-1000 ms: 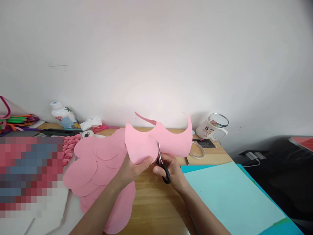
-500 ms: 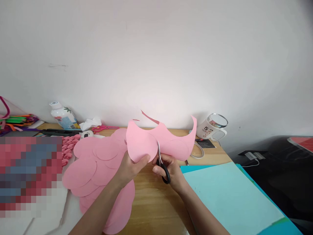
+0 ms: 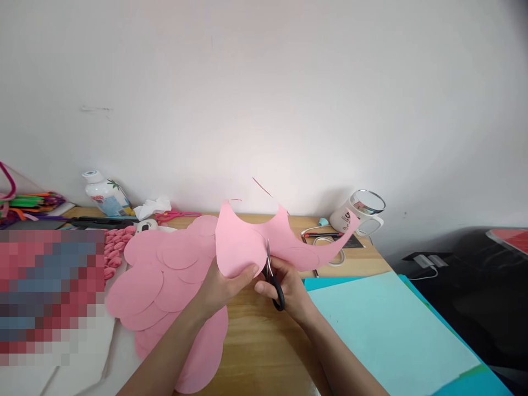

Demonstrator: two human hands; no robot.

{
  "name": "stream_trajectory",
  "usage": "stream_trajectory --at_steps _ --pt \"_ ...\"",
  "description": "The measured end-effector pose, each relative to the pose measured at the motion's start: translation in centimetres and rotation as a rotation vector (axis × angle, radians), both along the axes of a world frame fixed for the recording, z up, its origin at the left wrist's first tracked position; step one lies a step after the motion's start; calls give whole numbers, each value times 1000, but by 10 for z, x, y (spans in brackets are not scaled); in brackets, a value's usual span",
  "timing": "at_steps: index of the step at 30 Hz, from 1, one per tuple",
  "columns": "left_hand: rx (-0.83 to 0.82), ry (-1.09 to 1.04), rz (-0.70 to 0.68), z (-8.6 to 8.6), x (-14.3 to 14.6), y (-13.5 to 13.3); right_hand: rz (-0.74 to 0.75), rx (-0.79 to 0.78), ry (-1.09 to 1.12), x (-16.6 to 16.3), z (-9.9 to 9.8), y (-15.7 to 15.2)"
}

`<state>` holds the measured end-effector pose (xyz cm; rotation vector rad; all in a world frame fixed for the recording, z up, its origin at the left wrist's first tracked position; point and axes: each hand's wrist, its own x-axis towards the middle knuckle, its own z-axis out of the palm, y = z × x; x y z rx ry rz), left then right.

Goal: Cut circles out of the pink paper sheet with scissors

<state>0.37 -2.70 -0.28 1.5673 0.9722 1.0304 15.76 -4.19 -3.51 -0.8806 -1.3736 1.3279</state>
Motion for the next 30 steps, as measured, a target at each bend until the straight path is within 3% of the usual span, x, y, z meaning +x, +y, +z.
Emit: stream_trajectory --at_steps 30 --pt "-54 -21 19 1 -3 1 8 4 36 0 2 0"
